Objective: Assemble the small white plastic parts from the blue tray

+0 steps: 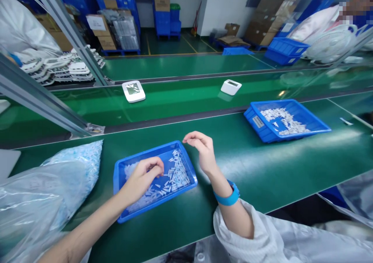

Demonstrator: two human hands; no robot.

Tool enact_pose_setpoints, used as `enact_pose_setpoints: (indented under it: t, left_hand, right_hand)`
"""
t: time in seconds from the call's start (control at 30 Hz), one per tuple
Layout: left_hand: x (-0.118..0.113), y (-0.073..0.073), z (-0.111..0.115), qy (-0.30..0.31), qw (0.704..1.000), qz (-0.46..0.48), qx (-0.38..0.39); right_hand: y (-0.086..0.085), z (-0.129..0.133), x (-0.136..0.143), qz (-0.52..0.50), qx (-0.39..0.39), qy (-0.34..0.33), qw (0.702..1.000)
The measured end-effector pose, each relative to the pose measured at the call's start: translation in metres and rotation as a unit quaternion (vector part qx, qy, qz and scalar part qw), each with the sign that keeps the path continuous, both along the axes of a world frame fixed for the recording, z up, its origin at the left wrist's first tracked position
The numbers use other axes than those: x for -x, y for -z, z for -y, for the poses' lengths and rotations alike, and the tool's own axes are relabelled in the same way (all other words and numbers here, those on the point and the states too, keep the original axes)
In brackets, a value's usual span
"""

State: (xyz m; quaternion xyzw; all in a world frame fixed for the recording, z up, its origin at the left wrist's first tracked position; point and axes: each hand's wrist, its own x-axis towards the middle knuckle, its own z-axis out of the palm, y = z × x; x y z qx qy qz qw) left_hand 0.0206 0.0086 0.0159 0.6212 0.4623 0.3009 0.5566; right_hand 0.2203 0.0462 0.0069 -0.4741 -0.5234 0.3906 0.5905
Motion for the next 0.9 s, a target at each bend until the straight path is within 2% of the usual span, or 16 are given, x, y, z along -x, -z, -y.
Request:
enact_pose_setpoints:
  t: [0.1,0.17,0.2,0.27,0.3,0.33,0.37,0.4,0.43,0.47,0.5,0.53,0.6,0.73,0.83,0.9]
  left_hand:
    - [-0.002,0.001,0.002,0.025,0.998,-0.049,-0.029]
    - [-0.002,0.002,0.003,0.042,0.996,-0.072,-0.045]
    - [-0.002,0.003,0.003,0.049,0.994,-0.083,-0.051]
    - [-0.002,0.003,0.004,0.061,0.990,-0.104,-0.072]
    - [-0.002,0.003,0.004,0.066,0.988,-0.115,-0.085]
    - [-0.002,0.003,0.004,0.071,0.985,-0.126,-0.099]
    - [-0.002,0.003,0.005,0.078,0.981,-0.138,-0.112]
    - [-0.002,0.002,0.005,0.086,0.978,-0.149,-0.123]
    - [-0.002,0.001,0.006,0.093,0.974,-0.159,-0.130]
    - [-0.002,0.001,0.007,0.099,0.971,-0.169,-0.135]
    - [-0.002,0.001,0.007,0.100,0.969,-0.177,-0.137]
    - [-0.001,0.002,0.007,0.098,0.969,-0.183,-0.138]
    - [-0.001,0.005,0.007,0.078,0.971,-0.178,-0.138]
    - [-0.005,0.006,0.002,0.001,0.988,-0.087,-0.131]
    - [-0.005,-0.013,0.011,-0.120,0.986,0.037,-0.111]
    - [0.005,-0.031,0.034,-0.213,0.963,0.111,-0.120]
  right_hand:
    - [-0.020,0.010,-0.006,0.016,0.047,-0.156,0.987]
    - [-0.035,0.021,-0.018,-0.032,0.070,-0.308,0.948]
    - [-0.041,0.027,-0.025,-0.079,0.062,-0.405,0.909]
    - [-0.048,0.037,-0.039,-0.152,-0.004,-0.617,0.772]
    - [-0.049,0.040,-0.044,-0.161,-0.031,-0.673,0.721]
    - [-0.048,0.042,-0.046,-0.152,-0.049,-0.682,0.714]
    - [-0.046,0.041,-0.045,-0.121,-0.057,-0.643,0.754]
    - [-0.044,0.039,-0.042,-0.059,-0.054,-0.545,0.835]
    - [-0.040,0.036,-0.037,0.030,-0.040,-0.396,0.917]
    - [-0.037,0.032,-0.031,0.129,-0.024,-0.231,0.964]
    - [-0.033,0.028,-0.024,0.201,-0.040,-0.078,0.976]
    - [-0.030,0.026,-0.018,0.244,-0.050,0.014,0.968]
    - [-0.026,0.025,-0.008,0.218,-0.039,0.014,0.975]
    - [-0.035,0.037,0.007,0.026,0.042,-0.197,0.979]
    - [-0.052,0.053,0.015,-0.033,0.002,-0.254,0.967]
    - [-0.060,0.070,0.013,-0.036,-0.039,-0.252,0.966]
